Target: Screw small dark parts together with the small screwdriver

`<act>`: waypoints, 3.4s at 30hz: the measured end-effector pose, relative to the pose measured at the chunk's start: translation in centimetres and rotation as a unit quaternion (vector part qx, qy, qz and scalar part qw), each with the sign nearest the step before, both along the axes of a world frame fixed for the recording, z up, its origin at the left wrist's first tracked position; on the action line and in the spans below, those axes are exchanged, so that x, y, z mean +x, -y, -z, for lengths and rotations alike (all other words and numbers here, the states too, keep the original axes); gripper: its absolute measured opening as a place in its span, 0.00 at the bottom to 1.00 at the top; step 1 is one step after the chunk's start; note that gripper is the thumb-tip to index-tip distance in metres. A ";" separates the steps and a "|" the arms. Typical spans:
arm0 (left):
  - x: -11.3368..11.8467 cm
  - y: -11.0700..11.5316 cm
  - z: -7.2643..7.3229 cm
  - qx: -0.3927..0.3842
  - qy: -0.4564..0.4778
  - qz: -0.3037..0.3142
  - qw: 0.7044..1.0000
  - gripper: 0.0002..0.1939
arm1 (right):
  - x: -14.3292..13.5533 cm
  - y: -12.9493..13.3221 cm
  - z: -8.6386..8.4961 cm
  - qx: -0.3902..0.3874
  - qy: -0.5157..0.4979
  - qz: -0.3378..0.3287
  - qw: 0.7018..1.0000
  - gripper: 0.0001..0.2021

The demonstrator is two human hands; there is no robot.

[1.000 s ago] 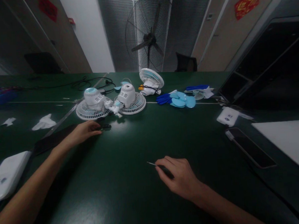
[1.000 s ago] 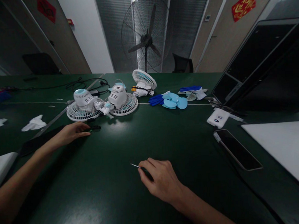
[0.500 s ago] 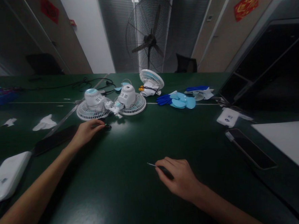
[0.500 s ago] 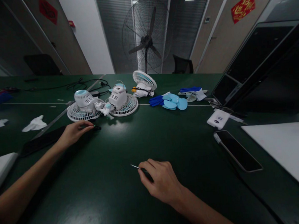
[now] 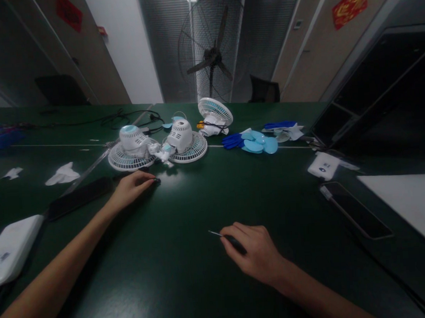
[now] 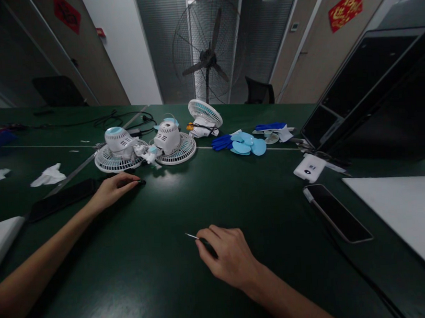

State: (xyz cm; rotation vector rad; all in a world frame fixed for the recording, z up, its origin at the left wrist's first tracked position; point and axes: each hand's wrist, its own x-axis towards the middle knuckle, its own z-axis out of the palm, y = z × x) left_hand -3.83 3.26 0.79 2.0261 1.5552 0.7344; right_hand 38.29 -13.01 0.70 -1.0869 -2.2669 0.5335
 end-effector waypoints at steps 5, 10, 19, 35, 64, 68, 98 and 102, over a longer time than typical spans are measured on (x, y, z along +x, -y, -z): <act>6.5 3.2 -1.0 -0.041 -0.002 0.165 0.985 0.17 | -0.1 0.0 -0.2 0.009 0.005 0.003 1.000 0.08; 13.5 8.2 -0.7 -0.035 0.032 0.312 0.949 0.08 | -0.3 -0.1 0.0 0.027 0.020 0.005 0.999 0.08; 14.6 9.5 -0.3 -0.011 0.026 0.349 0.937 0.07 | -0.4 -0.3 -0.1 0.020 0.034 0.007 0.999 0.08; 15.0 10.1 -0.2 -0.011 0.030 0.352 0.936 0.13 | -0.5 -0.3 0.6 0.005 0.049 0.019 0.999 0.09; 14.9 10.2 -0.6 -0.002 0.017 0.378 0.926 0.08 | -0.6 -0.2 0.4 0.027 0.075 -0.030 0.996 0.08; 15.1 10.2 -0.6 0.005 0.011 0.377 0.926 0.07 | -0.7 -0.2 0.8 0.045 0.075 -0.033 0.996 0.10; -1.8 -0.1 0.6 0.000 -0.055 0.124 0.991 0.21 | -0.2 -0.2 0.3 0.024 0.004 -0.006 1.000 0.09; -2.7 0.1 -0.4 -0.043 -0.039 0.142 0.988 0.23 | -0.2 -0.1 0.2 0.017 -0.001 -0.009 1.000 0.09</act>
